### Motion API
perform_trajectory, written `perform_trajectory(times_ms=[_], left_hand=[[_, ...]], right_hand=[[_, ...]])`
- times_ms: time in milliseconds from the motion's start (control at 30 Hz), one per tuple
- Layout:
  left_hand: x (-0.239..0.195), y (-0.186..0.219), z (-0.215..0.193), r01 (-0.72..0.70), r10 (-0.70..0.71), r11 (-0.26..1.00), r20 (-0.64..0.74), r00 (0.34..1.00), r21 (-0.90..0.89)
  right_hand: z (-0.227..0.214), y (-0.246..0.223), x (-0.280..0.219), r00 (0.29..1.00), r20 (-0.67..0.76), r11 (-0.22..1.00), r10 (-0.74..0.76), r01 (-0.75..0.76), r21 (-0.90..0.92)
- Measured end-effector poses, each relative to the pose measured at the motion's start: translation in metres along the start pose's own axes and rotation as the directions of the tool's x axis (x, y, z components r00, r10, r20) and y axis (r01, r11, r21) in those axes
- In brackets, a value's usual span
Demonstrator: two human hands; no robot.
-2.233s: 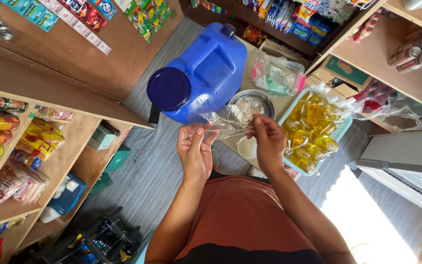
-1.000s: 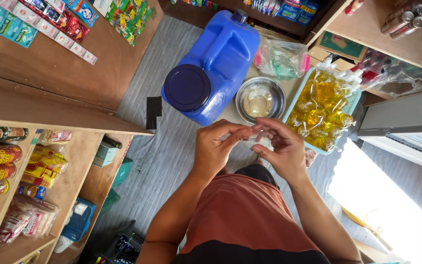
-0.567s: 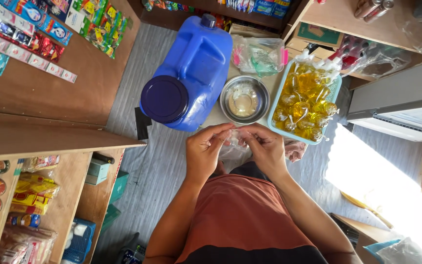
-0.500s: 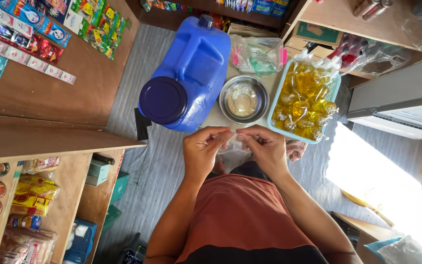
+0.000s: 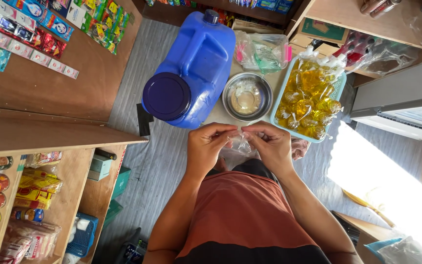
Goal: The person pours oil into a plastic bag, seals the bag with a twist-tie, and places it into a larger container.
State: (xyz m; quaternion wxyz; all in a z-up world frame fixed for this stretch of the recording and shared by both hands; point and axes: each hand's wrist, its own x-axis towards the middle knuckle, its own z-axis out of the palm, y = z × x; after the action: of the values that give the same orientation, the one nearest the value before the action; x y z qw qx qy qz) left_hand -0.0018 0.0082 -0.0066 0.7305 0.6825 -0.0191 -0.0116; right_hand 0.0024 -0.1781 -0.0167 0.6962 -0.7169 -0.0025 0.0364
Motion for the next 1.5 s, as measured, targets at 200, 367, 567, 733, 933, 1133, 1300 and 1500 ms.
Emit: perform_trajectory(times_ms=[200,367,567,733,933,1133,1300,1500], left_hand=[[0.001,0.007,-0.005,-0.015,0.016,1.000,0.027,1.000,-0.017],[-0.002,-0.013,-0.010,0.067,-0.073,0.973,-0.018,0.997,-0.220],[-0.014,-0.043,-0.010,0.232,-0.214,0.944,0.098,0.972,-0.236],[-0.016,-0.089,-0.008,0.274,-0.253,0.945,0.131,0.959,-0.177],[0.006,-0.104,-0.006,0.307,-0.305,0.951,0.071,0.950,-0.019],[0.012,-0.125,-0.008,0.204,-0.202,0.974,-0.028,0.979,0.103],[-0.003,-0.124,-0.017,0.291,-0.281,0.944,-0.080,0.956,0.153],[-0.021,-0.139,-0.024,0.351,-0.330,0.930,-0.171,0.928,0.111]], right_hand=[[0.003,0.003,-0.002,0.994,0.071,0.993,-0.082,0.088,-0.082],[-0.002,0.026,-0.005,0.994,0.028,0.991,0.103,-0.105,0.078],[-0.003,0.058,-0.007,0.983,-0.054,0.949,0.177,-0.156,0.273],[-0.015,0.085,-0.005,0.958,-0.039,0.843,0.285,-0.231,0.485],[-0.049,0.131,0.039,0.866,-0.056,0.810,0.498,-0.441,0.386],[-0.099,0.189,0.140,0.875,-0.157,0.745,0.458,-0.281,0.605],[-0.126,0.247,0.233,0.875,-0.284,0.797,0.392,-0.168,0.580],[-0.152,0.291,0.315,0.829,-0.459,0.919,0.320,-0.154,0.362]])
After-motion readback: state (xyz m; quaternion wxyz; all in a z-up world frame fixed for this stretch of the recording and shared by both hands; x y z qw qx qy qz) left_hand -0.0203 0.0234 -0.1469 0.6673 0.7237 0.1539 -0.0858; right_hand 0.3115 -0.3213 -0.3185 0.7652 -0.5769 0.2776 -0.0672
